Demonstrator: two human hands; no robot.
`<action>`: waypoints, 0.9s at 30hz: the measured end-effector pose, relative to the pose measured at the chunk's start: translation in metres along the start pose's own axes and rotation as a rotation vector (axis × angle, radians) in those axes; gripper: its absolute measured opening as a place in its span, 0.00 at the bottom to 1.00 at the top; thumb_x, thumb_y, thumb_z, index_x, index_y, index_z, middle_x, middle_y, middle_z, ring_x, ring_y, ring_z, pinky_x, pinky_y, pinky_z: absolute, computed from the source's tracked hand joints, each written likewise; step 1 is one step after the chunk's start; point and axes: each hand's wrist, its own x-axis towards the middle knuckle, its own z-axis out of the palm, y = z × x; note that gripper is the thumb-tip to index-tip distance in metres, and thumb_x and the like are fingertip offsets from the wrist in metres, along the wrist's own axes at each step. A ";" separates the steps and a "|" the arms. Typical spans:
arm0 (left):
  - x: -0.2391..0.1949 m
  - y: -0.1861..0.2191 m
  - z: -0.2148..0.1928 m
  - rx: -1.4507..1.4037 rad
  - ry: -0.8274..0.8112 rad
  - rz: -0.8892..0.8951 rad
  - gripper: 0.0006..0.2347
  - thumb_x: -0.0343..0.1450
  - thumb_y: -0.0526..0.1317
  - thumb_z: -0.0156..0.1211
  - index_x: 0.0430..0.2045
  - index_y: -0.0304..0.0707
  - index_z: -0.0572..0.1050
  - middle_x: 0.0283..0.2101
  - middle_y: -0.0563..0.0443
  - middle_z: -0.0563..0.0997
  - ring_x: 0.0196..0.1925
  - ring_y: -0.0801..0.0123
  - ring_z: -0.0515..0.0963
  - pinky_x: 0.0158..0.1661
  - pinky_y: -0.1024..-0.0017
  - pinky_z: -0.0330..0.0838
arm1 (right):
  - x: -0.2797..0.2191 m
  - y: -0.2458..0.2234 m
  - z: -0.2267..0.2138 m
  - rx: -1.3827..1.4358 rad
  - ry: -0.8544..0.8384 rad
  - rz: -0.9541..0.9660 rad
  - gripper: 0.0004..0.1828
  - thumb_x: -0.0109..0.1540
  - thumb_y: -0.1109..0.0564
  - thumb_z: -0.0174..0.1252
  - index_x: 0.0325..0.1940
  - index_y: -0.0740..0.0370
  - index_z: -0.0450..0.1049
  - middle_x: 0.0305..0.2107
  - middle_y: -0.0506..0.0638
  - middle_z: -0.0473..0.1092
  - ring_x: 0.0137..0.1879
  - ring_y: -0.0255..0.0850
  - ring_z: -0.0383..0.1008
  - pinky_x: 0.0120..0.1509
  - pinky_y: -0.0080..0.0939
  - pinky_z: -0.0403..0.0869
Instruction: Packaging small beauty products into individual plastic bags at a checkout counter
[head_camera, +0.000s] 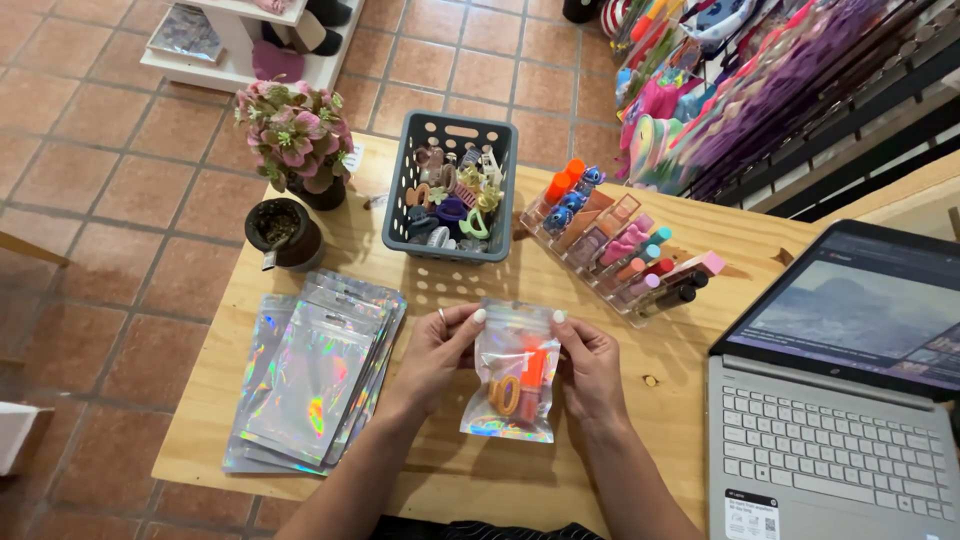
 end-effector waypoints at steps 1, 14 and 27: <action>0.001 -0.002 -0.001 0.001 0.001 -0.003 0.13 0.74 0.38 0.62 0.50 0.29 0.80 0.30 0.43 0.86 0.29 0.65 0.86 0.32 0.66 0.85 | -0.004 -0.007 0.006 0.000 0.002 0.002 0.05 0.64 0.60 0.65 0.36 0.65 0.82 0.25 0.51 0.78 0.34 0.39 0.81 0.40 0.44 0.82; -0.001 -0.004 0.000 -0.008 -0.005 0.031 0.11 0.74 0.37 0.61 0.48 0.31 0.81 0.29 0.45 0.86 0.30 0.66 0.86 0.33 0.67 0.85 | -0.005 -0.007 0.005 -0.012 0.005 -0.021 0.06 0.64 0.60 0.65 0.37 0.66 0.82 0.26 0.53 0.78 0.34 0.41 0.81 0.38 0.45 0.82; -0.037 0.057 0.026 0.557 -0.033 0.395 0.17 0.67 0.39 0.68 0.51 0.39 0.77 0.48 0.51 0.88 0.49 0.74 0.88 0.37 0.80 0.83 | -0.023 -0.027 0.020 -0.105 -0.112 -0.041 0.10 0.62 0.59 0.65 0.33 0.70 0.82 0.24 0.51 0.78 0.27 0.34 0.72 0.30 0.34 0.73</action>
